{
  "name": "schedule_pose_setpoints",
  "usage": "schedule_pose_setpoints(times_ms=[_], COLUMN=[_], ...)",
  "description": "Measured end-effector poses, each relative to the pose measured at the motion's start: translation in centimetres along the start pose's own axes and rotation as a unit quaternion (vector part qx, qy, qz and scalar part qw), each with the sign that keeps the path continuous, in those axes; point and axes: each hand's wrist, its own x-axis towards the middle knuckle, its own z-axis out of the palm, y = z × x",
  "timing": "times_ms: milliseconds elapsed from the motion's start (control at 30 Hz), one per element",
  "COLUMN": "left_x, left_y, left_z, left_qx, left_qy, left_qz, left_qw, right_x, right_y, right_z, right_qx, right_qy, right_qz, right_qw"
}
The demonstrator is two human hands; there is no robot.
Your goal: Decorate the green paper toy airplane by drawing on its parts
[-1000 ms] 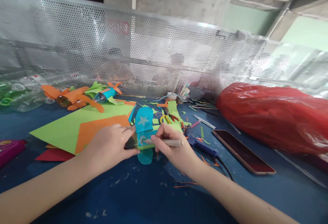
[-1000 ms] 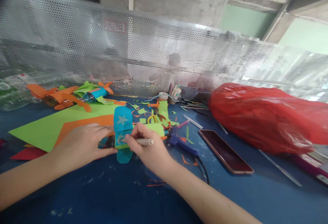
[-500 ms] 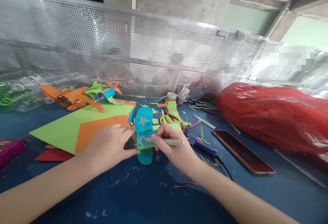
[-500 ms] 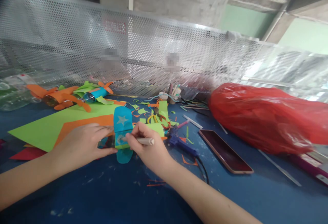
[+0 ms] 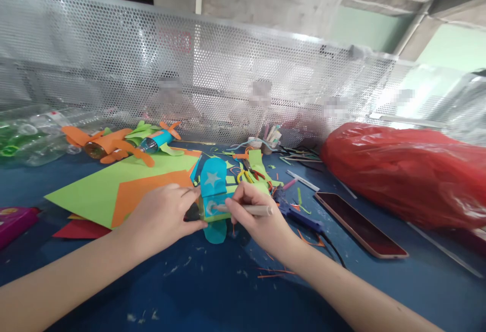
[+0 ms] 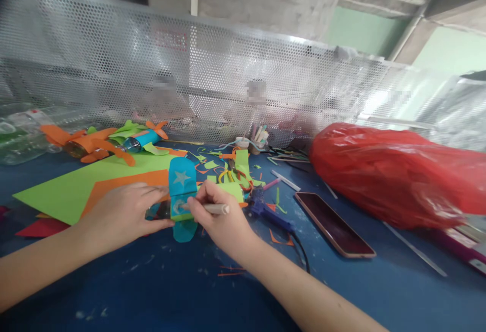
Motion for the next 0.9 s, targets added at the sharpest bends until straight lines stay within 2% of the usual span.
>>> schedule_pose_setpoints(times_ms=[200,600,900], left_x=[-0.04,-0.03,-0.11], left_y=[-0.09,0.03,-0.53], left_z=[0.06,0.03,0.84], left_qx=[0.007,0.005,0.006], left_qy=[0.011,0.009,0.054], left_qz=[0.017,0.01,0.023], left_qw=[1.0,1.0,0.998], right_x=[-0.01,-0.04,-0.1], right_y=[0.0,-0.05,0.12], right_z=[-0.1,-0.02,-0.02], right_qx=[-0.001,0.002,-0.002], right_qy=[-0.002,-0.005,-0.003], right_qz=[0.002,-0.004,0.008], right_qw=[1.0,1.0,1.0])
